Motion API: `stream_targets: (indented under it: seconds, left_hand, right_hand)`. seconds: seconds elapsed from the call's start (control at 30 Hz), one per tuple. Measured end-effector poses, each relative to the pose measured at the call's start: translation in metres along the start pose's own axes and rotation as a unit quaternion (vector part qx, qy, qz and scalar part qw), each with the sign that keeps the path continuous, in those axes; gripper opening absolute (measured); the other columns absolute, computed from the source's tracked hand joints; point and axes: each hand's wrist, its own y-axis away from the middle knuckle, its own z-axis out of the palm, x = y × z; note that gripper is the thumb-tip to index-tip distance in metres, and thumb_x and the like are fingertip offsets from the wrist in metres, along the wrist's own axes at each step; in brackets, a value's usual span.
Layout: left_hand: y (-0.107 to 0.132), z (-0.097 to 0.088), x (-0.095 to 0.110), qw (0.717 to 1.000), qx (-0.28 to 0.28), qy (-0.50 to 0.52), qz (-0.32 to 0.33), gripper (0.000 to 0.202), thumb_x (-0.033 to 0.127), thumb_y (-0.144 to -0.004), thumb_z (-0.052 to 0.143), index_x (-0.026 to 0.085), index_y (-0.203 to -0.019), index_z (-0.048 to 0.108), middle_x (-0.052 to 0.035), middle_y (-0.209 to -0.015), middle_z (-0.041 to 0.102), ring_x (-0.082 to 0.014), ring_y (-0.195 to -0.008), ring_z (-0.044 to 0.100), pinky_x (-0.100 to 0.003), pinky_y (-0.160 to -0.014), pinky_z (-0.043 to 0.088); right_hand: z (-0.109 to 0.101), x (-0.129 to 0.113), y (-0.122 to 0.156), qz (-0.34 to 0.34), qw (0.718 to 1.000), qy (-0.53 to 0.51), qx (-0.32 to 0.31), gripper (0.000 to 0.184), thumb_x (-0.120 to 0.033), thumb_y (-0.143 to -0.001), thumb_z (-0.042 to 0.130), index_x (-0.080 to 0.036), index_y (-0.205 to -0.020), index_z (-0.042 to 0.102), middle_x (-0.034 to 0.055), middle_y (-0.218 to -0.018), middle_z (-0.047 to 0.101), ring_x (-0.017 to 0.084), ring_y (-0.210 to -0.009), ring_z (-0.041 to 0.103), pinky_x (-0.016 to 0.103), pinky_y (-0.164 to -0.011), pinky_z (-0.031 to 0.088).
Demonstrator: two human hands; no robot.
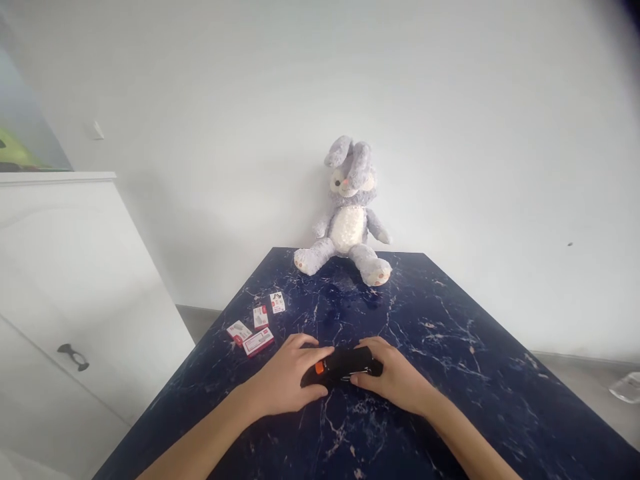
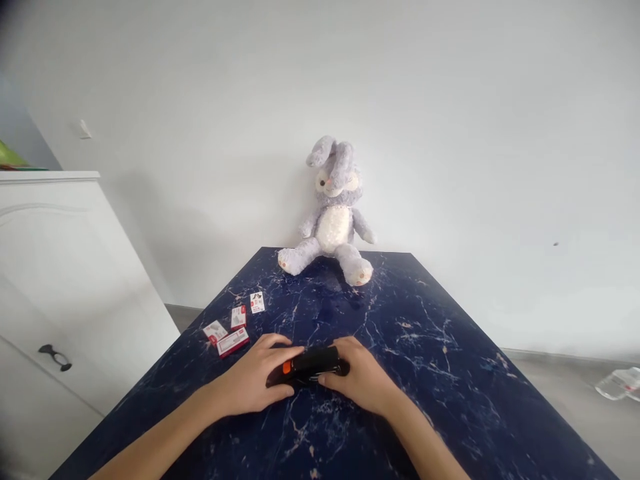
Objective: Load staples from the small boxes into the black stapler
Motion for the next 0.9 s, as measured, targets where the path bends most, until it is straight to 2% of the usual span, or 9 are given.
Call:
stream_targets:
  seconds: [0.1,0.17,0.2,0.3,0.4,0.57,0.67,0.83,0.9]
  left_hand:
    - [-0.002,-0.020,-0.024,0.992,0.083,-0.071,-0.059,0.045,0.046,-0.095,0.052,0.038,-0.139,0.051,-0.0037,-0.136,0.057,-0.0291,-0.127,0.049,-0.046,-0.105,0.043]
    - [-0.001,-0.033,-0.055,0.960,0.190,-0.137,-0.154,0.040,0.046,-0.097,0.046,0.033,-0.134,0.057,-0.0043,-0.128,0.064,-0.0306,-0.124,0.051,-0.048,-0.105,0.041]
    - [0.000,-0.037,-0.073,0.942,0.216,-0.165,-0.195,0.043,0.047,-0.096,0.047,0.030,-0.133,0.058,-0.0057,-0.127,0.065,-0.0328,-0.124,0.051,-0.050,-0.104,0.041]
    - [0.005,-0.043,-0.120,0.921,0.221,-0.187,-0.259,0.053,0.049,-0.094,0.049,0.026,-0.141,0.052,-0.0085,-0.140,0.057,-0.0346,-0.131,0.046,-0.052,-0.108,0.038]
    - [0.002,-0.042,-0.143,0.944,0.196,-0.129,-0.234,0.056,0.049,-0.097,0.043,0.027,-0.148,0.042,-0.0067,-0.148,0.050,-0.0296,-0.137,0.041,-0.047,-0.111,0.036]
    - [-0.023,-0.039,-0.137,0.973,0.133,-0.086,-0.168,0.048,0.047,-0.096,0.046,0.033,-0.141,0.052,-0.0016,-0.144,0.055,-0.0268,-0.131,0.049,-0.041,-0.109,0.039]
    - [-0.032,-0.029,-0.123,0.975,0.132,-0.085,-0.160,0.044,0.045,-0.097,0.045,0.034,-0.138,0.055,-0.0013,-0.141,0.058,-0.0263,-0.128,0.052,-0.040,-0.108,0.040]
    - [-0.016,-0.009,-0.093,0.967,0.160,-0.081,-0.181,0.046,0.046,-0.101,0.033,0.031,-0.141,0.051,-0.0042,-0.142,0.056,-0.0256,-0.130,0.050,-0.042,-0.109,0.039]
    - [-0.005,-0.008,-0.079,0.972,0.136,-0.074,-0.176,0.044,0.046,-0.102,0.032,0.035,-0.140,0.050,-0.0028,-0.145,0.052,-0.0261,-0.133,0.047,-0.045,-0.110,0.039]
  right_hand:
    - [0.002,0.004,0.004,0.000,1.000,-0.019,0.010,0.019,-0.036,-0.082,0.070,-0.025,-0.097,0.071,0.0041,-0.117,0.064,0.023,-0.108,0.059,0.033,-0.094,0.048]
    - [0.005,0.007,0.004,0.011,1.000,-0.025,-0.007,0.020,-0.037,-0.084,0.068,-0.025,-0.100,0.070,0.0049,-0.121,0.062,0.024,-0.109,0.059,0.033,-0.094,0.049]
    - [0.006,0.009,0.004,0.019,0.999,-0.026,-0.016,0.022,-0.038,-0.085,0.066,-0.026,-0.102,0.069,0.0054,-0.122,0.062,0.024,-0.110,0.059,0.033,-0.093,0.050]
    - [0.008,0.010,0.003,0.028,0.999,-0.023,-0.021,0.025,-0.040,-0.087,0.062,-0.028,-0.108,0.067,0.0055,-0.126,0.059,0.025,-0.111,0.059,0.034,-0.094,0.050]
    - [0.009,0.010,0.004,0.022,1.000,-0.013,-0.014,0.025,-0.042,-0.088,0.060,-0.028,-0.108,0.067,0.0053,-0.127,0.059,0.026,-0.112,0.058,0.036,-0.097,0.049]
    - [0.011,0.010,0.007,0.020,1.000,-0.003,-0.011,0.025,-0.041,-0.088,0.060,-0.027,-0.109,0.066,0.0060,-0.128,0.058,0.026,-0.116,0.056,0.037,-0.100,0.047]
    - [0.010,0.007,0.008,0.021,1.000,0.002,-0.005,0.025,-0.040,-0.089,0.060,-0.027,-0.109,0.066,0.0055,-0.128,0.058,0.025,-0.117,0.055,0.037,-0.101,0.046]
    - [0.007,0.000,0.010,0.011,1.000,0.006,0.000,0.021,-0.038,-0.090,0.058,-0.026,-0.106,0.065,0.0052,-0.122,0.061,0.025,-0.115,0.055,0.036,-0.098,0.047]
    - [0.007,-0.001,0.011,0.004,1.000,0.008,-0.002,0.019,-0.037,-0.091,0.057,-0.026,-0.103,0.066,0.0049,-0.119,0.062,0.025,-0.116,0.054,0.035,-0.098,0.047]
